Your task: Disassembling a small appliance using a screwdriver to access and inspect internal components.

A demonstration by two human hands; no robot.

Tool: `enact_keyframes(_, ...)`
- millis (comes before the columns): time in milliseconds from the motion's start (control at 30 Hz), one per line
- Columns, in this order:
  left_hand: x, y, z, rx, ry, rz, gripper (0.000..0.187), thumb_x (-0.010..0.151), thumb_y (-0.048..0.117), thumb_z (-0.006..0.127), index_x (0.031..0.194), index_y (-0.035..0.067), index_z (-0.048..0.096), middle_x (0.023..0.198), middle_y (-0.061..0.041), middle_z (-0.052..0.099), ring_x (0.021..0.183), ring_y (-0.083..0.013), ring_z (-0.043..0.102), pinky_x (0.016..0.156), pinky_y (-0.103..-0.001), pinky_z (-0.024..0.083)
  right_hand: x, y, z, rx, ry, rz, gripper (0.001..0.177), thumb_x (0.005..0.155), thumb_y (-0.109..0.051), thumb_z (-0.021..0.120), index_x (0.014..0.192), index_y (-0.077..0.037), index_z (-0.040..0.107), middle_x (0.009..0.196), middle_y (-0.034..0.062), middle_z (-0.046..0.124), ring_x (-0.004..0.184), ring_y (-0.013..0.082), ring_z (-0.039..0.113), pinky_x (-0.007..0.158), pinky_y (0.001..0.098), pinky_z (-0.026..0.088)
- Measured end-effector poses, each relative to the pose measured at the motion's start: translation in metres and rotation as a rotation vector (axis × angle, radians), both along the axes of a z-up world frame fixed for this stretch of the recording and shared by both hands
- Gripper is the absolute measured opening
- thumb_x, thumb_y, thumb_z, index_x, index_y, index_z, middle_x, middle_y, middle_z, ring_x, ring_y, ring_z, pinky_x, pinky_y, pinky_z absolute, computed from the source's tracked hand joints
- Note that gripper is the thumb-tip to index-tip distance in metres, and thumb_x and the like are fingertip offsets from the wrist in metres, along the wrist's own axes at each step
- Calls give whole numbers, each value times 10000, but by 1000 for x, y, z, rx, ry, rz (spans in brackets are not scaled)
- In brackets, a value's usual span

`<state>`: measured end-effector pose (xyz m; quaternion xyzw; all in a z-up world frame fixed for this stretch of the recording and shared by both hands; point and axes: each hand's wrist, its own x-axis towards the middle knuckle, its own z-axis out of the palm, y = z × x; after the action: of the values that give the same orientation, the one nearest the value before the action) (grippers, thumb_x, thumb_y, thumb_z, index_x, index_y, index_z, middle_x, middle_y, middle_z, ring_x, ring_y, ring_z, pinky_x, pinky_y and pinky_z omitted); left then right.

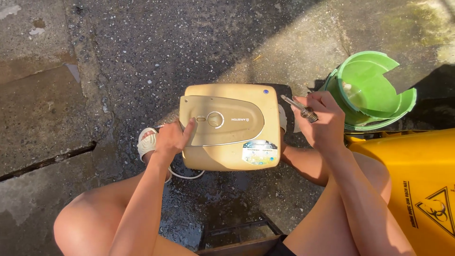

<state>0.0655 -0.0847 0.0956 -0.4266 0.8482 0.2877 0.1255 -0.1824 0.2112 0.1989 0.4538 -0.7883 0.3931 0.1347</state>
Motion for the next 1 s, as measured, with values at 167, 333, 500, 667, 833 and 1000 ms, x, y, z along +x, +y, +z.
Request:
enact_keyframes(167,3,2,-4,-14,-31,-63,998,956,771,210,1331,-59,619,1102,-320,727,1126,-487,696,941,-579,563,-4,-2,5,20,14,-19,99,969,-102,828,1065,-113,809,898,68,573,748,291,645,692,385,556)
enact_keyframes(333,0,2,-8,-78,-63,-80,965,987,754,190,1299,-42,637,1088,-305,736,1089,-484,712,886,-567,578,-5,-6,6,68,-117,-41,181,927,-69,843,1096,-63,779,899,145,621,827,370,675,738,431,568)
enact_keyframes(500,-12,5,-25,-161,-145,-56,919,1012,735,167,1249,-20,634,1079,-258,745,1054,-442,737,838,-519,599,-1,-16,6,199,-252,-103,271,871,-39,841,1094,34,704,904,250,671,914,506,681,771,535,563)
enact_keyframes(667,-6,-9,-38,-33,-69,-8,943,1016,781,224,1271,-15,661,1054,-266,743,1033,-448,733,809,-524,614,-5,-19,5,557,-518,-163,336,923,-245,793,1163,-38,681,1041,174,729,1049,421,690,871,463,558)
enact_keyframes(833,-9,-9,-59,33,-80,103,1010,922,897,256,1340,47,606,1164,-242,711,1115,-448,705,866,-547,601,22,-39,33,738,-477,-46,353,992,-329,644,1297,-158,696,1030,232,748,1053,460,691,878,505,549)
enact_keyframes(1000,-14,8,-60,-17,-111,166,942,970,840,170,1378,77,542,1158,-227,708,1127,-440,710,893,-543,588,42,-63,16,609,-630,7,253,1036,-285,599,1175,-96,694,949,140,788,955,347,736,782,408,557)
